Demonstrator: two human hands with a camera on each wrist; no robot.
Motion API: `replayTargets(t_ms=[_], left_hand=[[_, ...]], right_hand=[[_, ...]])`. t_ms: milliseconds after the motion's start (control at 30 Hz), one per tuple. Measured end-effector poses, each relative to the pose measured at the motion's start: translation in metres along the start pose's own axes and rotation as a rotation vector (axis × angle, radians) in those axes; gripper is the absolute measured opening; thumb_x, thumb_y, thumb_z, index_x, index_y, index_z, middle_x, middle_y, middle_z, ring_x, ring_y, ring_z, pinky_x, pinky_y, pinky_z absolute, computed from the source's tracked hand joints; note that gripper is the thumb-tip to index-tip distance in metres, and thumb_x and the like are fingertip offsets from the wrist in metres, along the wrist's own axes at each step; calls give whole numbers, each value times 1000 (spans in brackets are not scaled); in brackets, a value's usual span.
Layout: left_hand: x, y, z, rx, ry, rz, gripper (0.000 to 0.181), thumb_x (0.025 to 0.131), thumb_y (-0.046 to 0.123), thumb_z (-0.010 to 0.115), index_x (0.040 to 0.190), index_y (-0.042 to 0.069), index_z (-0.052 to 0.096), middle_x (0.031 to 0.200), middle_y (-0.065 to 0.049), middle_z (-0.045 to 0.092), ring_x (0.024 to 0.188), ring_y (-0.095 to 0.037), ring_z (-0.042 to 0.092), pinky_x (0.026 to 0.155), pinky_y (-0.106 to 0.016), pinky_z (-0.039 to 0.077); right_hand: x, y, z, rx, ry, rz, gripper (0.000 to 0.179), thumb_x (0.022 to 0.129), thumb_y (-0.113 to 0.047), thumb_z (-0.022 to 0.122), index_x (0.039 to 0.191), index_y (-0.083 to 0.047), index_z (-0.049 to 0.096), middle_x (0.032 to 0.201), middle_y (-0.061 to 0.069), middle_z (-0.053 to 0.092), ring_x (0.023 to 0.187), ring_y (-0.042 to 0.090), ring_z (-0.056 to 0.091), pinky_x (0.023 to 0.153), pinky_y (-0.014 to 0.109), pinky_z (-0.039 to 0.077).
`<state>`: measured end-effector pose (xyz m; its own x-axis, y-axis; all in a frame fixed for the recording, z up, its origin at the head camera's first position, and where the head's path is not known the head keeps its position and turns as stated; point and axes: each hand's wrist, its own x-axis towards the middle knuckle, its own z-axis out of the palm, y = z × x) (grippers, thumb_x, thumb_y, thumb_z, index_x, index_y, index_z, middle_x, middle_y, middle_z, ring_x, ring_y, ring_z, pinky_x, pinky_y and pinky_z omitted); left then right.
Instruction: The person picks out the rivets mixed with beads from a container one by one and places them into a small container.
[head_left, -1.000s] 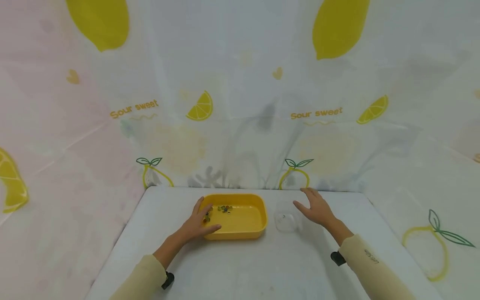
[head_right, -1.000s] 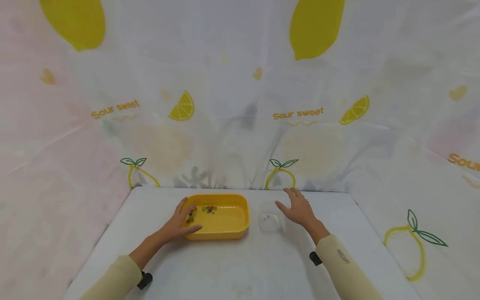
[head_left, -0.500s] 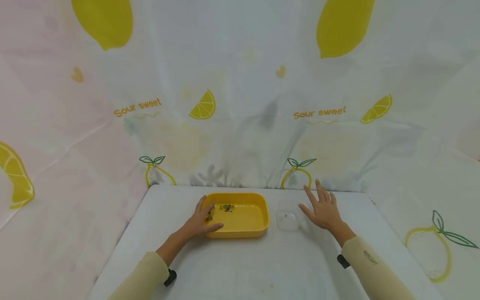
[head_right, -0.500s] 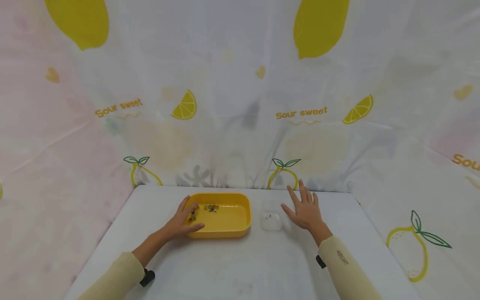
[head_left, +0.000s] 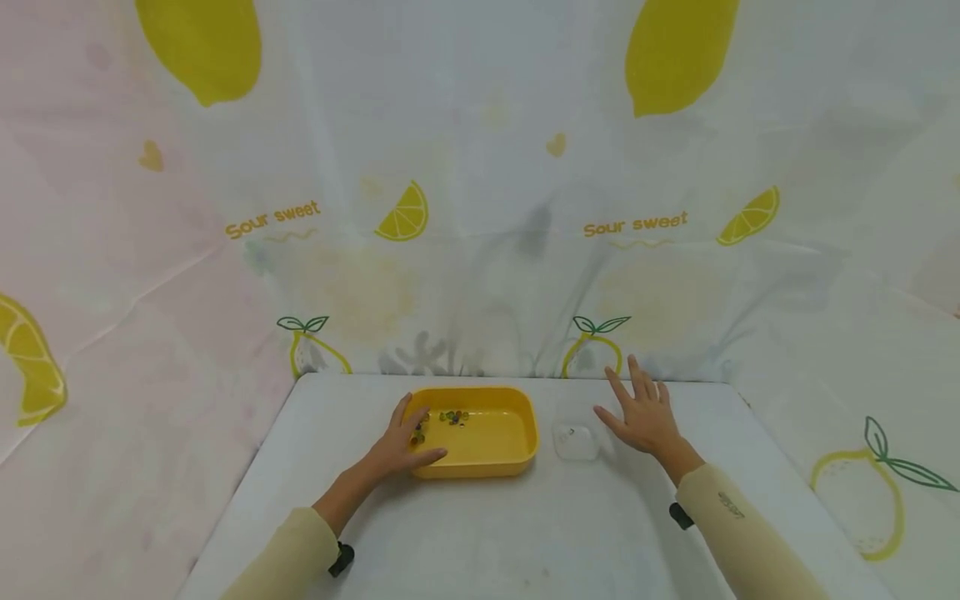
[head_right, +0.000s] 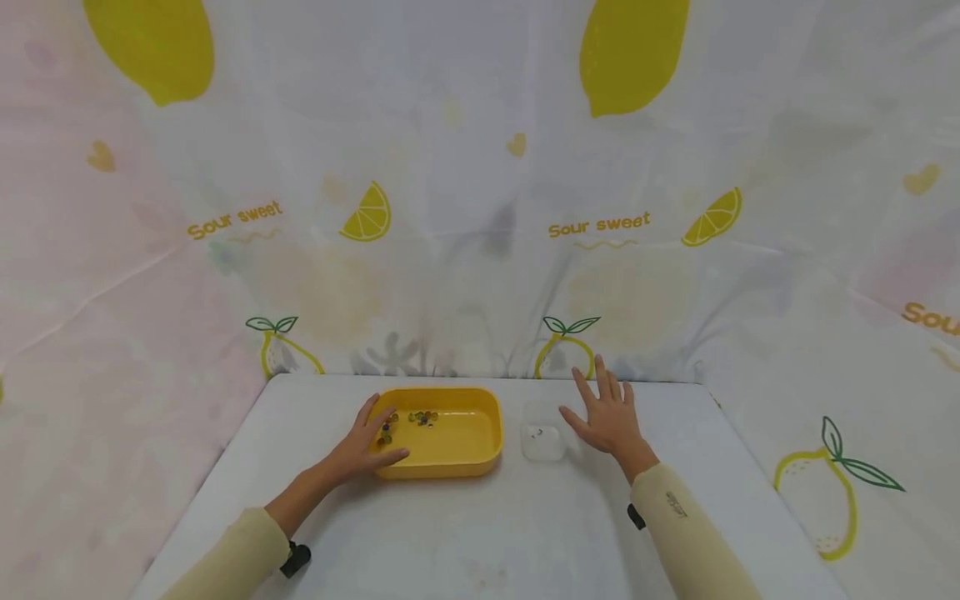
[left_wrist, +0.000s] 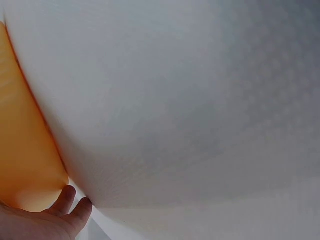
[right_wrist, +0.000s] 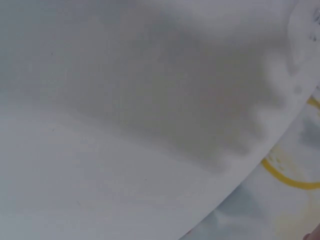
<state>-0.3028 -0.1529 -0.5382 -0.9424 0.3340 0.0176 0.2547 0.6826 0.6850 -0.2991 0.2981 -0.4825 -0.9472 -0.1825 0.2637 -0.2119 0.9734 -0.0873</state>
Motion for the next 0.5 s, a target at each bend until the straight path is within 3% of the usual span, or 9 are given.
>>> replayTargets(t_ms=[300, 500], left_hand=[[4, -1, -4, -18, 34, 32, 95, 80, 55, 75, 153, 10, 35, 165, -19, -2, 144, -50, 27, 108, -66, 34], [0, -3, 8, -13, 51, 23, 95, 78, 57, 76, 152, 12, 37, 164, -19, 2, 140, -50, 33, 106, -66, 37]], right_hand=[[13, -22, 10, -22, 13, -24, 78, 93, -55, 54, 156, -15, 31, 164, 24, 6, 141, 47, 28, 114, 68, 17], [11, -33, 19, -57, 45, -69, 76, 93, -57, 54, 155, -17, 34, 164, 24, 10, 141, 45, 31, 113, 68, 23]])
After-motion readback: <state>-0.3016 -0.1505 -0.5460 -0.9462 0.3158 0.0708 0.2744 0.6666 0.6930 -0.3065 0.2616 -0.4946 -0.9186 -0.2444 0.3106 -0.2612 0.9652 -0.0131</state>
